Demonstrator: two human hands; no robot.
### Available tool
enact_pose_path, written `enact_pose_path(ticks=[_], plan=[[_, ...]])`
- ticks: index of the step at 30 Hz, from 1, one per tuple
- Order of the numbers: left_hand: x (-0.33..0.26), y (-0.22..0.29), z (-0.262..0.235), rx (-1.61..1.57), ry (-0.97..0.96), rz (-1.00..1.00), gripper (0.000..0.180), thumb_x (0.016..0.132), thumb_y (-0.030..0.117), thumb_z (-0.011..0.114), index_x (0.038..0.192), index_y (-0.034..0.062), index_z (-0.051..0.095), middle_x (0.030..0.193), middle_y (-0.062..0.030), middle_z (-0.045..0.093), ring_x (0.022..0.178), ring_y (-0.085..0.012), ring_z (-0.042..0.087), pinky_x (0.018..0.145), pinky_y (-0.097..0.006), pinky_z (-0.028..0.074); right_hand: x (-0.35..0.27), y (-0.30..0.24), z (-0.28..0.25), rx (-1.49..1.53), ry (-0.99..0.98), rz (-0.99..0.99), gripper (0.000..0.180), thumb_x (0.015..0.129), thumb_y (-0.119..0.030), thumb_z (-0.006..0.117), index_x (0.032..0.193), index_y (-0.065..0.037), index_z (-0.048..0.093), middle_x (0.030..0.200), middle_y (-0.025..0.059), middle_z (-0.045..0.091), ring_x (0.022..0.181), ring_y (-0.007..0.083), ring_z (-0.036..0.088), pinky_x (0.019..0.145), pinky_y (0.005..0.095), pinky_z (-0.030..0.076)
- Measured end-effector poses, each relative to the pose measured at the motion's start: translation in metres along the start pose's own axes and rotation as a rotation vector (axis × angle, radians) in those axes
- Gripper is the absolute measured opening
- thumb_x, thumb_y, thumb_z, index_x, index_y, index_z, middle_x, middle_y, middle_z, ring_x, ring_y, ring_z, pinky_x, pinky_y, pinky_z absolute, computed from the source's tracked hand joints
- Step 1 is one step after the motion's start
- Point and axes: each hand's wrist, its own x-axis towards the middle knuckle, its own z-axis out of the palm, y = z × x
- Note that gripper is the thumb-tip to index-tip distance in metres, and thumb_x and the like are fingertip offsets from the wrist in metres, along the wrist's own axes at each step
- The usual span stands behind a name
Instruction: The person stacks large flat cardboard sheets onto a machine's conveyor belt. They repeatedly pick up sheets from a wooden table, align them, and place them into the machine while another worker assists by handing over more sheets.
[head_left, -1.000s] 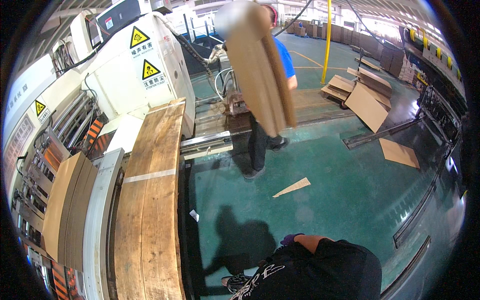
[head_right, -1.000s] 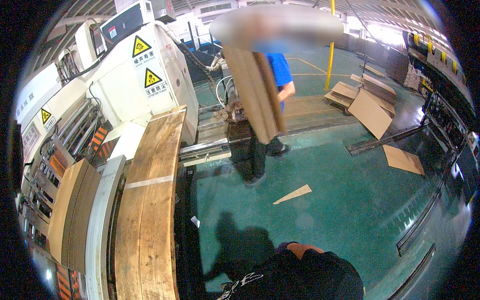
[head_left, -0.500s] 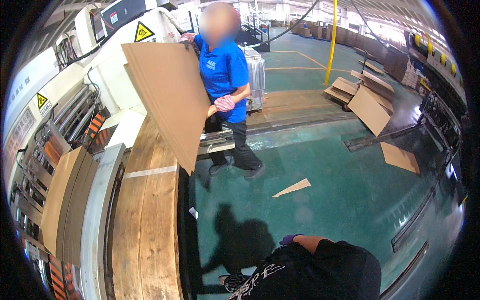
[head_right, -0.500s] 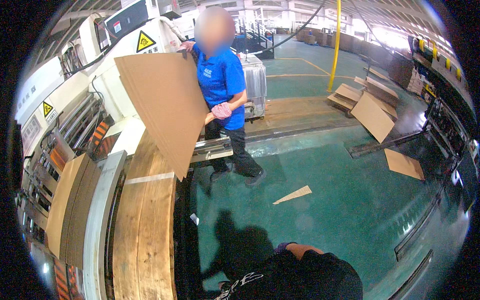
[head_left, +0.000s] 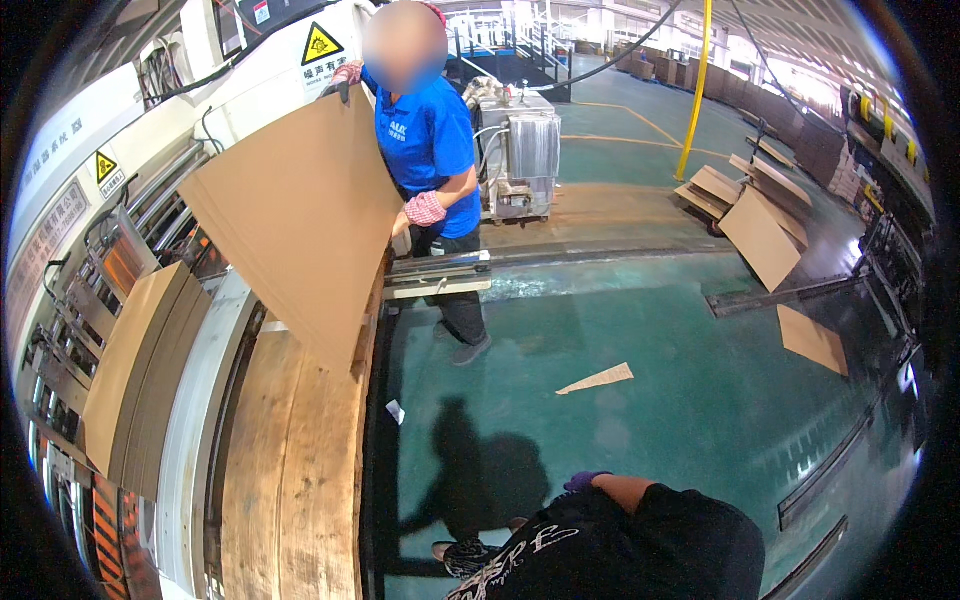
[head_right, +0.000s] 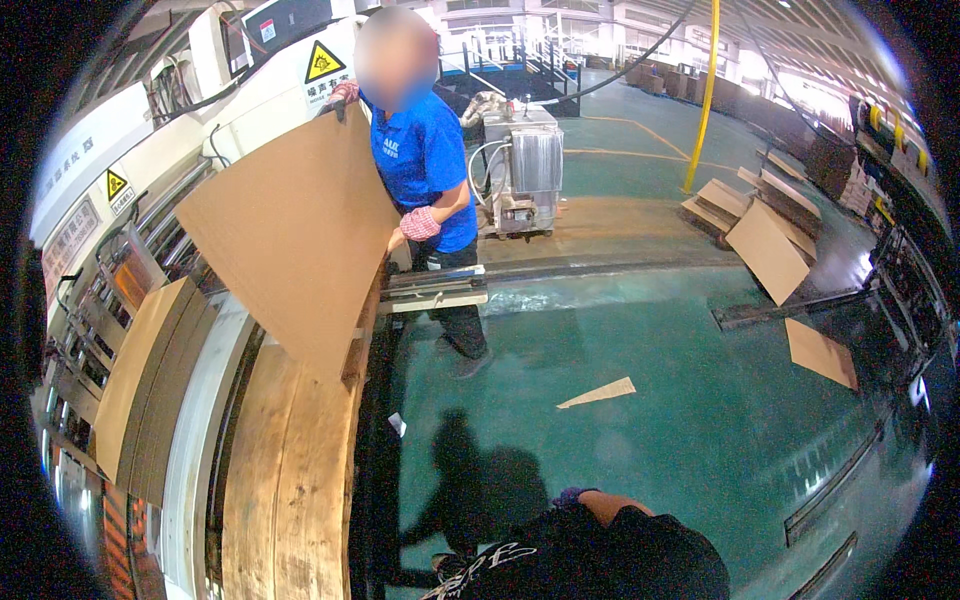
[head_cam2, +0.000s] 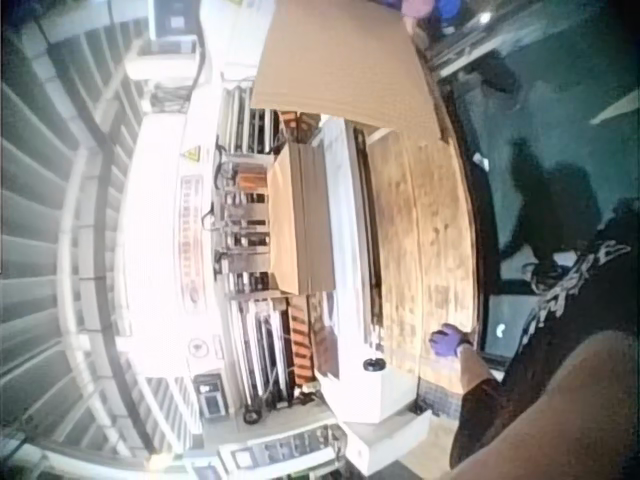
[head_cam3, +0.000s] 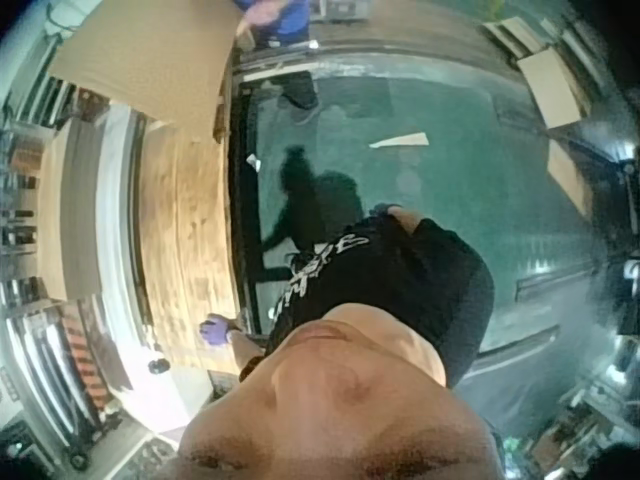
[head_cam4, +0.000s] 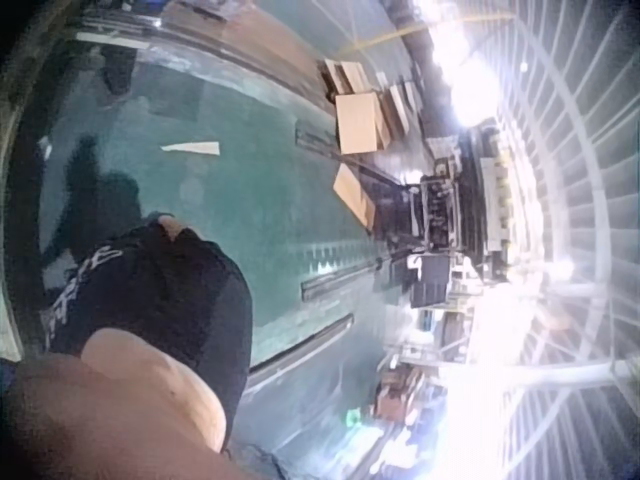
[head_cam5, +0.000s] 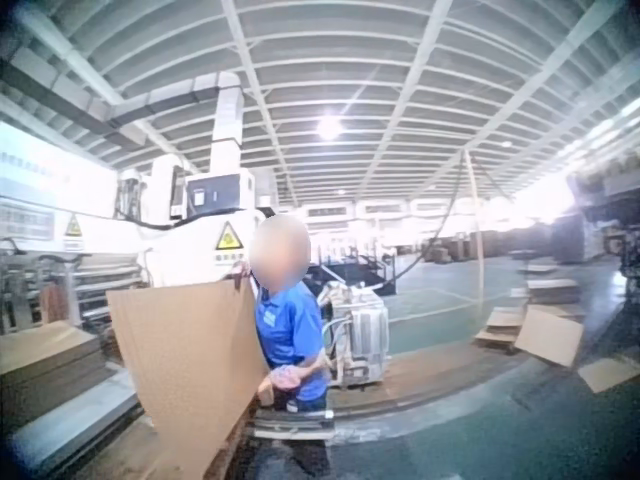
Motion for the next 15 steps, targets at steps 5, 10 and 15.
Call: enact_pose_path(ticks=[5, 10, 15], plan=[[0.020, -0.034, 0.030, 0.255, -0.044, 0.066, 0.078, 0.087, 0.067, 0.040, 0.147, 0.0205, 0.022, 0.154, -0.0134, 0.019, 0.141, -0.0345, 0.017, 0.106, -0.055, 0.026, 0.001, -0.045, -0.020, 0.035, -0.034, -0.149, 0.049, 0.091, -0.049, 0.038, 0.108, -0.010, 0.064, 0.106, 0.0219, 0.064, 0.100, 0.0423, 0.059, 0.086, 0.0508, 0.044], [0.011, -0.025, 0.026, 0.322, -0.080, 0.080, 0.086, 0.083, 0.072, 0.043, 0.148, 0.0202, 0.021, 0.155, -0.0144, 0.017, 0.143, -0.0351, 0.013, 0.108, -0.055, 0.023, -0.018, -0.052, -0.030, 0.266, 0.100, 0.104, 0.058, 0.081, -0.060, 0.050, 0.090, -0.007, 0.072, 0.092, 0.0163, 0.070, 0.086, 0.0372, 0.065, 0.078, 0.0494, 0.048], [0.039, -0.041, 0.065, -0.029, 0.044, -0.017, 0.096, 0.076, 0.076, 0.051, 0.148, 0.0210, 0.020, 0.155, -0.0160, 0.016, 0.143, -0.0352, 0.012, 0.110, -0.053, 0.020, -0.029, -0.070, -0.049, 0.186, -0.017, 0.092, 0.065, 0.087, -0.062, 0.039, 0.109, -0.006, 0.066, 0.112, 0.0237, 0.062, 0.109, 0.0422, 0.056, 0.093, 0.0499, 0.042]])
